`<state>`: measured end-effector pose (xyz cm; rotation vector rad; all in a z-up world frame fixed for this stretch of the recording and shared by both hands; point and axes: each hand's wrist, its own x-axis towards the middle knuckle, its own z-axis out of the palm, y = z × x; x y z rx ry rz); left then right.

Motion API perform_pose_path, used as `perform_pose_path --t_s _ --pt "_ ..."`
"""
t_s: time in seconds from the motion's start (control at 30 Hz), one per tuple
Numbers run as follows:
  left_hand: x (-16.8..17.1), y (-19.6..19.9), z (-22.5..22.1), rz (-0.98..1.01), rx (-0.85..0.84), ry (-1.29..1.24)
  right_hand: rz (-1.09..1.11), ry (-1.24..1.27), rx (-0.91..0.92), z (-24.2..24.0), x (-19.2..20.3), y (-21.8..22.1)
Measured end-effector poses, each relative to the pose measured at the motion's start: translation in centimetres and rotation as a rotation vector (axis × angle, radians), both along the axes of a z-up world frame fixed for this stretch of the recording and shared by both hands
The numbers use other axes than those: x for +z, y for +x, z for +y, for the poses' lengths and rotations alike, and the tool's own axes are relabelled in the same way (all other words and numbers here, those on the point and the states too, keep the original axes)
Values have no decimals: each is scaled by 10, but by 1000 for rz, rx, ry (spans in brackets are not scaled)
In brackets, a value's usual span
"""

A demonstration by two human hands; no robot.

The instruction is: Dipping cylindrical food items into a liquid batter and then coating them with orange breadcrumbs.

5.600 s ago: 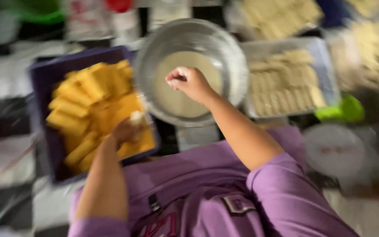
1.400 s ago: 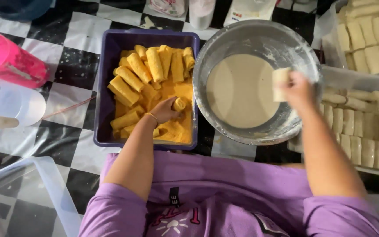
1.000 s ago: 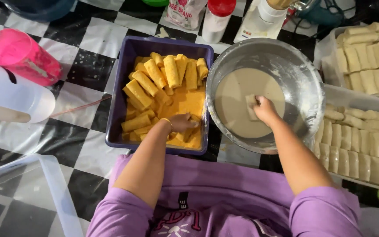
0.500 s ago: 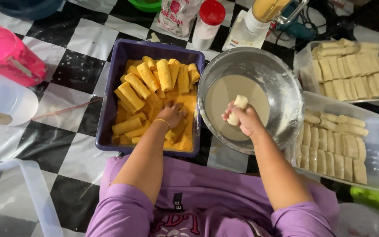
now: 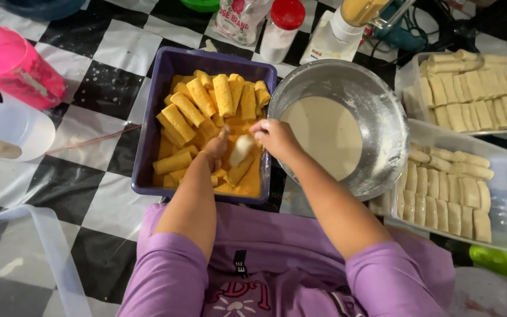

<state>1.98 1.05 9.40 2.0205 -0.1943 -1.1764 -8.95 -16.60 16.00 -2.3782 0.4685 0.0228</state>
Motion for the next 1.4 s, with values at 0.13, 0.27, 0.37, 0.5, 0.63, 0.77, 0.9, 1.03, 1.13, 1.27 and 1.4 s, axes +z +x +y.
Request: perform_pose_path --t_s 0.13,0.27,0.37,0.5,0.63,0.77,0.9,1.03,1.13,1.27,1.4 --pt "-45 5 -3 309 288 -274 -107 94 -150 -16 -5 8" --pt "-158 26 -8 219 214 -287 -291 385 -254 -61 33 -57" --pt "-322 97 -30 -799 -512 463 -388 384 -370 -141 26 -145" --pt "-107 28 -3 -674 -409 340 -203 1 -650 -254 -4 -302" --pt "-168 69 28 -465 -248 366 435 -353 -776 -324 -87 -403" --pt "-123 31 22 -84 252 162 685 -409 -695 -366 -172 -419" --pt "-146 43 17 -229 62 23 936 -712 -371 -388 -190 -409" --pt "-48 16 3 200 415 -262 931 -526 -614 -370 -157 -395" --pt "-25 10 0 184 331 -398 908 -378 -752 -349 -129 -392" --pt "2 5 -4 -144 -243 63 797 -106 -916 -326 -95 -386" --pt "-35 14 -14 -164 -431 228 781 -25 -1012 -306 -69 -379"
